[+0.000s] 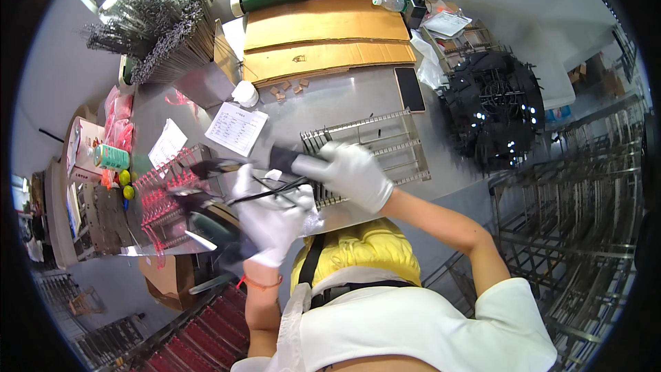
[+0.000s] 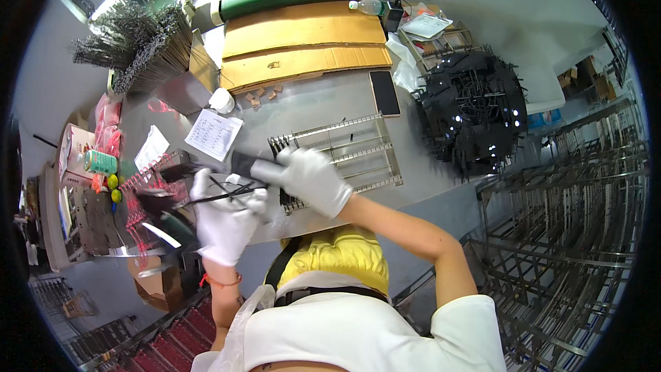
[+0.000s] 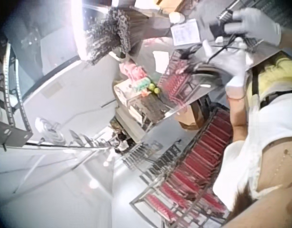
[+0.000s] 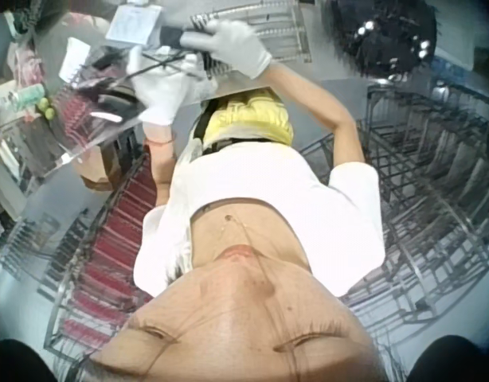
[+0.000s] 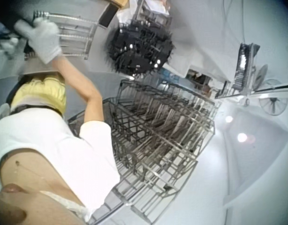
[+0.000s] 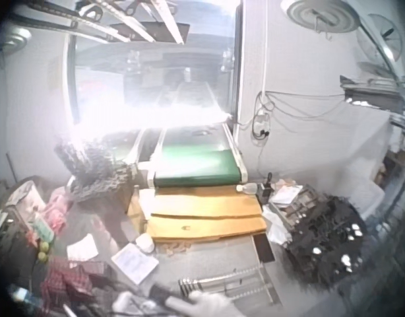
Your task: The person assembles black plastic hangers by inserting them into a metal rack on a workbench. They repeatedly pick up hangers, place them into slots, and occasionally move the rack or other items on the table. The person also handles red plastic hangers and places them into a separate rack.
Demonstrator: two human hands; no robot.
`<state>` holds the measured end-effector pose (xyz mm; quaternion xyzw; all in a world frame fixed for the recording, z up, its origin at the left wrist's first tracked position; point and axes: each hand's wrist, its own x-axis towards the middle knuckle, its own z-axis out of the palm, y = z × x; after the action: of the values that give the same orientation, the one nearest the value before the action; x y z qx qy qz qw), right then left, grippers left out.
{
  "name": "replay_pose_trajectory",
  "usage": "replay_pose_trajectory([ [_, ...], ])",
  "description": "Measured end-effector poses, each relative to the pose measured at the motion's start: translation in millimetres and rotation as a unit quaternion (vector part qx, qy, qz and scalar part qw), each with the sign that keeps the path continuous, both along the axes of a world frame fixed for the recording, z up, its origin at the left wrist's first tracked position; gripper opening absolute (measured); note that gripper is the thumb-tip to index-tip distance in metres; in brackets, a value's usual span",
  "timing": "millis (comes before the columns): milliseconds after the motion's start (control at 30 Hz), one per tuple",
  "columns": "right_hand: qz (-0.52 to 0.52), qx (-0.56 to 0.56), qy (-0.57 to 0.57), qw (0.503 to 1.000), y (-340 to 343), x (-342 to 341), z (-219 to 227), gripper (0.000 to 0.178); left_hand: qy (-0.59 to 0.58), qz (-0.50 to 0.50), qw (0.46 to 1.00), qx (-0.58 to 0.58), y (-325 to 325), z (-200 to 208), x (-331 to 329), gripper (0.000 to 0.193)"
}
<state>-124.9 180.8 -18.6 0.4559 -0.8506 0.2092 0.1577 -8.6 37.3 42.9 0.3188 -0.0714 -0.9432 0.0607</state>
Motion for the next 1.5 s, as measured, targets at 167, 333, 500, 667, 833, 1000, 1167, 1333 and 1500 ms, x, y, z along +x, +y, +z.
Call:
replay_pose_trajectory([
  [167,-0.089,-0.177,-0.559,0.805,48,-28,-71,0.053,0.323,-0.023,0.945,-0.037,-33,13,27,0.065],
  [333,-0.102,-0.013,-0.593,0.799,39,-8,-91,0.054,0.181,-0.022,0.983,0.006,-25,-1,24,0.068],
  [500,-0.153,0.129,-0.414,0.888,26,-11,-60,0.070,0.183,-0.106,0.976,0.056,-28,-9,24,0.072],
  [667,0.109,-0.065,-0.139,0.982,9,-47,37,0.081,0.063,-0.171,0.981,-0.061,-8,-2,14,0.060],
  [833,0.143,0.084,0.043,0.985,8,-41,42,0.066,0.018,-0.115,0.993,-0.019,36,18,5,0.055],
  [1000,0.109,-0.080,-0.079,0.988,27,-31,-14,0.075,0.119,-0.166,0.923,0.326,20,-6,14,0.046],
  [1167,-0.134,-0.079,-0.130,0.979,67,-60,-61,0.061,0.131,0.078,0.985,0.082,-18,28,66,0.031],
  [1333,-0.042,-0.091,-0.615,0.782,61,-26,-86,0.051,0.292,0.014,0.952,-0.088,-74,7,54,0.060],
  [1500,-0.059,0.138,-0.425,0.893,44,-14,-101,0.054,0.286,0.167,0.880,-0.340,-71,-7,45,0.068],
])
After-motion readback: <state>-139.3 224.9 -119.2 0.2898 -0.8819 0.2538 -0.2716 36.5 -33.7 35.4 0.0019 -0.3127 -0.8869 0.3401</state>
